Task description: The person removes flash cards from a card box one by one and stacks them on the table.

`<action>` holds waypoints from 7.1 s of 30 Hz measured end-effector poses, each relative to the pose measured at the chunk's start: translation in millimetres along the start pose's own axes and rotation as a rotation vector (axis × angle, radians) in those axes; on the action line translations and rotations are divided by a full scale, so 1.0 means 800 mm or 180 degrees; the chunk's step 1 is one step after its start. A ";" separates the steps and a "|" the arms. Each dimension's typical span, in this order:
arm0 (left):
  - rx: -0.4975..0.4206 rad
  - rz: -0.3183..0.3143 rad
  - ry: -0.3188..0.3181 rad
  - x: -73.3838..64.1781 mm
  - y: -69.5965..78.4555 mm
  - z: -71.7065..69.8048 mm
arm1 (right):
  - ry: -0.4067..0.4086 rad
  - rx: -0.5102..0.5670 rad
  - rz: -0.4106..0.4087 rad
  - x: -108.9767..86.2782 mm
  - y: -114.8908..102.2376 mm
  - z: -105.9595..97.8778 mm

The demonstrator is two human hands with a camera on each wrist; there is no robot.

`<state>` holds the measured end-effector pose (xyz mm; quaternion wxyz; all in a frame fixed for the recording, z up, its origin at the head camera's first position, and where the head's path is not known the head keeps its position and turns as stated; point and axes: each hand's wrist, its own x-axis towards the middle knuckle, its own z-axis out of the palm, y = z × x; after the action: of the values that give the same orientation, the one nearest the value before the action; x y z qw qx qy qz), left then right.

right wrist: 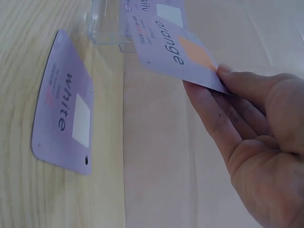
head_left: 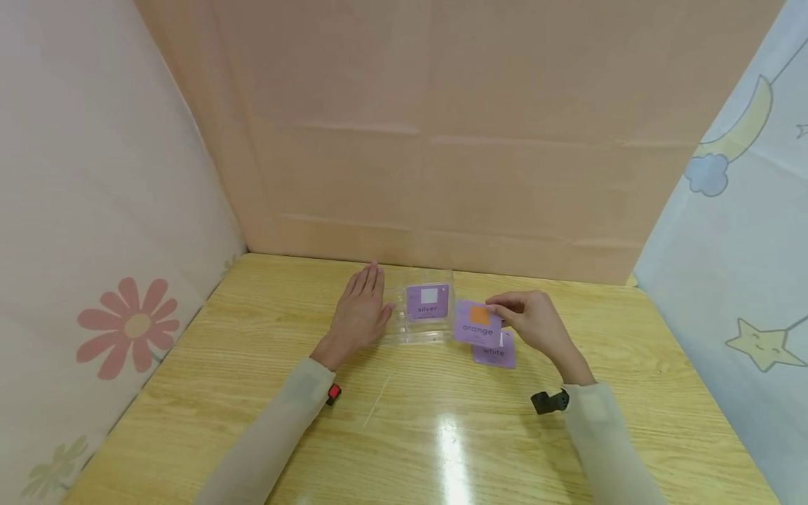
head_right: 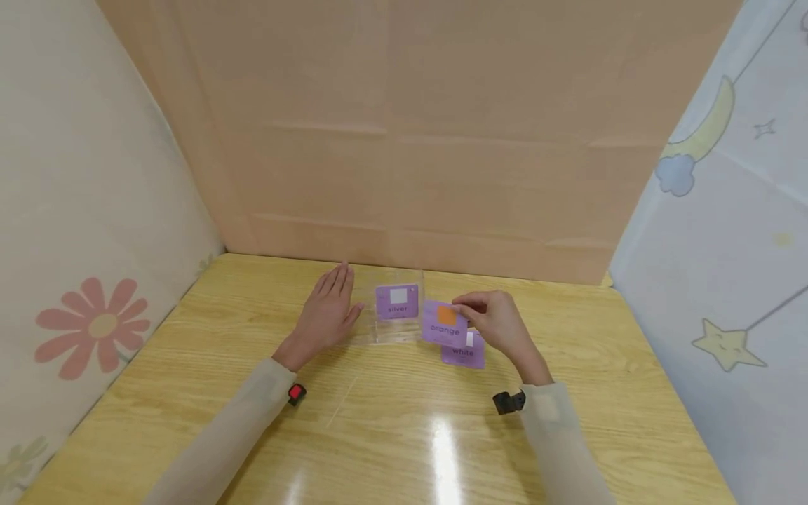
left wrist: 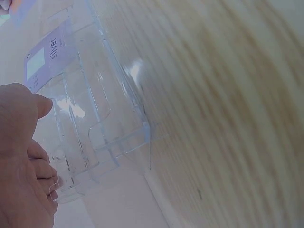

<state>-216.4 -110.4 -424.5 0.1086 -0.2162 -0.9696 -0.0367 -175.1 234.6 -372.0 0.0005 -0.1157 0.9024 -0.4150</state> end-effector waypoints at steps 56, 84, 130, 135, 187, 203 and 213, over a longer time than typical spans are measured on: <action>-0.0005 -0.0072 -0.0126 0.002 0.002 0.003 | -0.0391 -0.0004 0.0363 -0.004 0.063 -0.013; 0.0073 -0.0046 -0.0117 0.003 0.003 0.002 | -0.0422 -0.0081 0.0413 0.002 0.076 -0.009; 0.0034 -0.0041 -0.0066 0.001 0.004 0.002 | -0.0323 -0.0617 0.0408 0.009 0.085 0.006; 0.0016 -0.0062 -0.0096 0.002 0.004 0.002 | -0.0340 -0.0653 0.0407 0.010 0.087 0.009; -0.0093 -0.0139 -0.0241 0.003 0.006 -0.003 | -0.0228 -0.0802 0.0386 0.008 0.087 0.007; -0.0077 -0.0130 -0.0253 0.003 0.005 -0.001 | -0.0015 -0.0727 0.0340 0.010 0.063 0.008; -0.0096 -0.0131 -0.0224 0.003 0.005 -0.001 | 0.0052 -0.0745 0.0189 0.009 0.047 0.009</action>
<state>-216.6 -106.3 -422.8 0.0703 -0.1990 -0.9764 -0.0459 -189.5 251.7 -404.3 -0.0080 -0.0847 0.9477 -0.3076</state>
